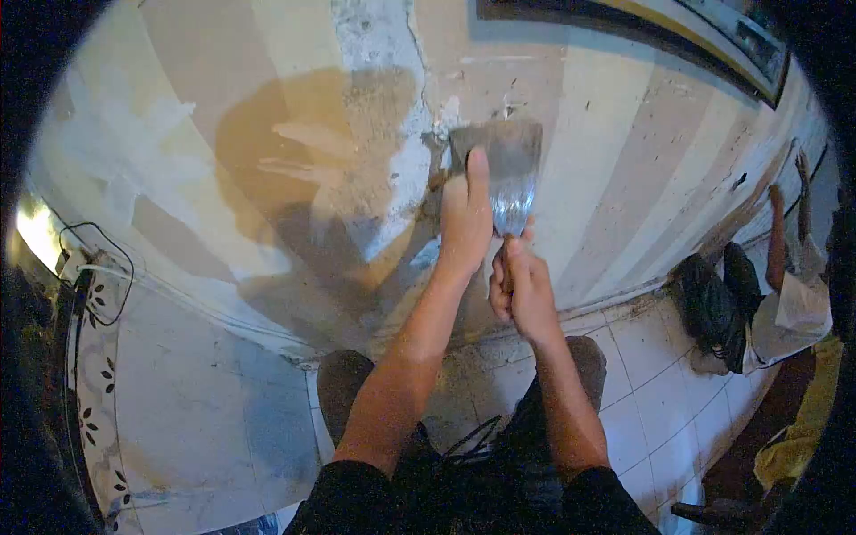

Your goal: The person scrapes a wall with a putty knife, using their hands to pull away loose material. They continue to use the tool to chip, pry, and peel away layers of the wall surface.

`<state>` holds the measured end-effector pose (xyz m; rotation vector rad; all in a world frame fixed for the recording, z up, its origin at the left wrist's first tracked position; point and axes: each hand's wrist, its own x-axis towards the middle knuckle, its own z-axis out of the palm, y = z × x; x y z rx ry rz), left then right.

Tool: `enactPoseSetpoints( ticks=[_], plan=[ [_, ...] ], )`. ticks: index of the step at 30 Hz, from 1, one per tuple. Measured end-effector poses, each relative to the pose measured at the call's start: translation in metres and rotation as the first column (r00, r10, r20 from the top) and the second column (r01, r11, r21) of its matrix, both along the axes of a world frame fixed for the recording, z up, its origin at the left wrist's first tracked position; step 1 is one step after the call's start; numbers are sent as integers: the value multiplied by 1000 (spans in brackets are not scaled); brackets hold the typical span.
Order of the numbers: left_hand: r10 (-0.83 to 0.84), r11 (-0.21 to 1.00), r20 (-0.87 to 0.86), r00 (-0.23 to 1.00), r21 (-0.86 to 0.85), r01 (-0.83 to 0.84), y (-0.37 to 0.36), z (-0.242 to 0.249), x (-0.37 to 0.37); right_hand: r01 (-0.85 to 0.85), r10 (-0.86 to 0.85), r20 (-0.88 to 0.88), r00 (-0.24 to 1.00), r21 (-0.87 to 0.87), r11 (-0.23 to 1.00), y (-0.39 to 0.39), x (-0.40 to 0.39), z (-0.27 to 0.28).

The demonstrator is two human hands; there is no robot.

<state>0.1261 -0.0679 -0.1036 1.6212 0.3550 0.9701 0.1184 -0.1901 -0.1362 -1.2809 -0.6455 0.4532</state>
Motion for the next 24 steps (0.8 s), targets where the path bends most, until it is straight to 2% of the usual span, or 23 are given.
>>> enactPoseSetpoints(
  ticks=[2, 3, 4, 6, 7, 9, 10, 13, 14, 15, 17, 19, 21, 22, 23, 24],
  plan=[
    [24, 981, 159, 987, 185, -54, -1, 3, -1, -15, 15, -55, 998, 0, 1000, 3, 1, -15],
    [30, 981, 172, 985, 186, -62, -3, 19, -6, -22, 22, -43, 999, 2, 1000, 6, 5, -6],
    [-37, 998, 101, 994, 51, 32, -9, 37, -15, -19, 19, 2, 1000, 0, 1000, 7, 7, 4],
    [-72, 988, 57, 996, -133, 79, -3, 34, -8, -23, 24, 11, 1000, -29, 999, 5, 1, 7],
    [-74, 987, 44, 996, -140, 80, -8, 31, -13, -17, 17, 12, 1000, -13, 1000, 5, -1, 9],
    [-238, 929, 73, 968, -274, 249, -15, 40, -23, -5, 4, 41, 999, 25, 1000, 6, -1, 12],
    [-28, 998, -3, 1000, -48, 28, -12, 29, -18, -8, 8, 4, 1000, 4, 1000, 4, -3, 2],
    [19, 999, 51, 999, 49, -21, -10, 21, -12, -22, 22, -18, 1000, -11, 1000, 7, -2, -6],
    [-22, 999, -67, 998, 38, 25, -5, 21, -13, 1, 0, 7, 1000, -5, 1000, 10, 1, -4],
    [-20, 999, -81, 997, 26, 22, -9, 31, -15, 24, -24, 21, 1000, -2, 1000, 10, 0, 0],
    [-245, 923, 87, 966, -284, 260, -14, 49, -19, 6, -6, 8, 1000, 11, 1000, 9, -1, 8],
    [-273, 931, 110, 956, -219, 291, -9, 40, -18, -14, 12, 40, 999, 54, 998, 10, -1, 9],
    [5, 998, 37, 999, 66, -8, -4, 19, -11, -21, 21, -25, 999, 11, 1000, 6, -3, -3],
    [70, 983, 155, 985, 156, -95, -4, 18, -8, -22, 23, -13, 1000, 14, 1000, 9, -2, -3],
    [75, 983, 166, 983, 154, -101, -2, 15, -5, -7, 7, -40, 999, 0, 1000, 12, -3, -2],
    [-46, 999, 114, 992, -24, 49, -9, 35, -17, 13, -14, -77, 997, -17, 1000, 13, -6, -3]
  ],
)
